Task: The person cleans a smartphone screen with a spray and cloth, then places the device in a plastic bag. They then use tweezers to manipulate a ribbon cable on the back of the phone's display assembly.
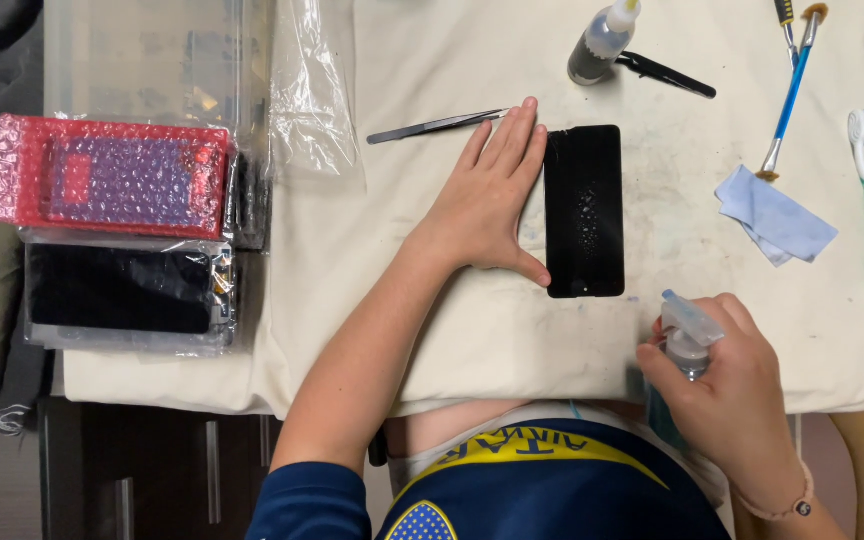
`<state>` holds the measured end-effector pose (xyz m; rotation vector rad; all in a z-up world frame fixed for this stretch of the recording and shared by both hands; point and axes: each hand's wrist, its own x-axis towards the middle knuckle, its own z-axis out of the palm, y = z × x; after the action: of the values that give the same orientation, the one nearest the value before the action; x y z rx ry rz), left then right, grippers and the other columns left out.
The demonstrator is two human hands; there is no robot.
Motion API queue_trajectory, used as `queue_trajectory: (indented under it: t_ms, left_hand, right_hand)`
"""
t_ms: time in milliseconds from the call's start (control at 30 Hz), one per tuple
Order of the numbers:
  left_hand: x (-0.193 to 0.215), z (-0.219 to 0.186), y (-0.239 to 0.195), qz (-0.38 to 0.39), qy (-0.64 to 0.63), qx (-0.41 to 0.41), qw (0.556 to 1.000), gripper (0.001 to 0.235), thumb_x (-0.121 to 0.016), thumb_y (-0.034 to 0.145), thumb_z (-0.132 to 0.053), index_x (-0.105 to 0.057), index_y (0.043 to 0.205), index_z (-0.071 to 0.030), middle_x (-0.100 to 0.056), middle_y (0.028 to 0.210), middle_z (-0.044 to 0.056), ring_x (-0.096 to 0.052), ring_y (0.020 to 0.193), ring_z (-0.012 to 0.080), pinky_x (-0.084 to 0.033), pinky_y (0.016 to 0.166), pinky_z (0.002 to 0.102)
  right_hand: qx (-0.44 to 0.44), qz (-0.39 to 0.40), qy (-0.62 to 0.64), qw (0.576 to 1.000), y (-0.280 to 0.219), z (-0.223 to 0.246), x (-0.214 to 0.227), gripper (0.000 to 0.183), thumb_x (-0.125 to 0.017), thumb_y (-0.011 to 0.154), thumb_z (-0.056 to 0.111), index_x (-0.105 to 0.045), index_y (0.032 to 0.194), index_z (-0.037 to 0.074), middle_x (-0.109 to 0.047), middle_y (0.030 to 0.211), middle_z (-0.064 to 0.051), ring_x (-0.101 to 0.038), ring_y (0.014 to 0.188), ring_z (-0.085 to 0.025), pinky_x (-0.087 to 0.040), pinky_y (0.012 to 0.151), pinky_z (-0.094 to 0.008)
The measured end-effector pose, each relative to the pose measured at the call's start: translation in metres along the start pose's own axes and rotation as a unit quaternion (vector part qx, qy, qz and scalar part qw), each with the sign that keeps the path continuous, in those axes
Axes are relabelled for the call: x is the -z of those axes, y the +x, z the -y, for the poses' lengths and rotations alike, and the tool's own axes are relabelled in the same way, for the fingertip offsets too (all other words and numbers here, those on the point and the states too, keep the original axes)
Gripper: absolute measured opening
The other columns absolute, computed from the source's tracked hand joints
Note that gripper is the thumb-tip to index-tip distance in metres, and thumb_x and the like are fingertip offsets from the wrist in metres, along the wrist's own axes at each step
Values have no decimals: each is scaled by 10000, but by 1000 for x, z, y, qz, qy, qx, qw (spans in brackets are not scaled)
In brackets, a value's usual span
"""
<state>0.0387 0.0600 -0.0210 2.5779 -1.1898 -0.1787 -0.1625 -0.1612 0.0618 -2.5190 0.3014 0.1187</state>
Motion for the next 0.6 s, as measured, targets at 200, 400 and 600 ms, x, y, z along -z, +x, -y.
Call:
queue_trajectory:
  t_ms: [200,400,600]
  left_hand:
    - [2,-1,0,5,0,1,1000,1738,-947,521,-979,-79,1623,48,44,1692,269,-9,1609,396,-46,1324,511]
    - [-1,0,0,-19,1,-6,1000,1734,-904,486,-996,-115,1613,58,7,1695,264,-42,1607,390,-66,1318,517]
    - [-2,0,0,-34,8,-13,999,1716,-850,468,-1001,-132,1599,72,-23,1689,284,-56,1597,402,-66,1305,523]
  right_hand:
    - [4,-1,2,1000,1,1,5,93,-724,834,159,-673,866,88,-612,895,-66,-603,855,-246,-457,765,-388]
    - [29,-44,174,983,28,10,28,454,-692,919,13,-554,1349,-33,-527,1202,-149,-649,998,-224,-542,914,-351]
    - [303,-229,274,883,171,-41,43,457,-521,1219,-199,-286,1540,26,-331,1484,-208,-357,1337,-315,-301,1209,-402]
